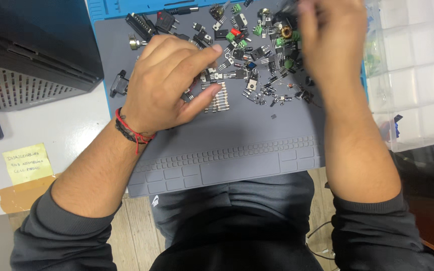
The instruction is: The person sorts a pile of electronic components on a gray mat, picking up and separating items such as resistors, capacitors, and connectors. They organize the components into small groups and occasionally place some into a clear plastic container.
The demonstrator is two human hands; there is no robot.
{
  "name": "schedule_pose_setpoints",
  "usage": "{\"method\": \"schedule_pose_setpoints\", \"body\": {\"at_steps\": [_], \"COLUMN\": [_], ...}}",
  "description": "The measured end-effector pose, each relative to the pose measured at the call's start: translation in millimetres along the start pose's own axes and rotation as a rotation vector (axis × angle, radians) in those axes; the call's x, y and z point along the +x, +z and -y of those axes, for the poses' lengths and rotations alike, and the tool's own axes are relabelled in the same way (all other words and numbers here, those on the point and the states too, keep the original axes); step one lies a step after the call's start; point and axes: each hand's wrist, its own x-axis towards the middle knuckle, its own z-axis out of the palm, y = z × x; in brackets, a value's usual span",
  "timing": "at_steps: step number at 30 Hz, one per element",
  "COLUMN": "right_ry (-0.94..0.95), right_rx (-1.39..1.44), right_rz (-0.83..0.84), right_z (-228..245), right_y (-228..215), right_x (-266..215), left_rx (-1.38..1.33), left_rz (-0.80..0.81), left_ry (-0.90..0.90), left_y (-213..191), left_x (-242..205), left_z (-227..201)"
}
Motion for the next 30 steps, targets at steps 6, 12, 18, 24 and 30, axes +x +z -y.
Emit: {"method": "schedule_pose_setpoints", "body": {"at_steps": [6,12,18,24,30], "right_ry": [0.131,0.032,-0.077,-0.147,-0.144], "right_rx": [0.161,0.319,0.161,-0.135,-0.229], "right_rz": [-0.062,0.117,0.148,0.111,0.079], "right_z": [-3,20,24,30,31], "right_y": [-3,-10,-12,-6,3], "right_x": [-3,4,3,5,9], "left_rx": [0.033,0.053,0.042,0.042,0.035], "left_rz": [-0.025,-0.041,-0.031,-0.038,-0.087], "left_ry": [-0.034,-0.065,-0.055,-0.053,-0.095], "left_y": [0,0,-2,-2,-4], "left_x": [0,-1,1,3,4], "left_z": [-1,-1,-3,-3,-3]}}
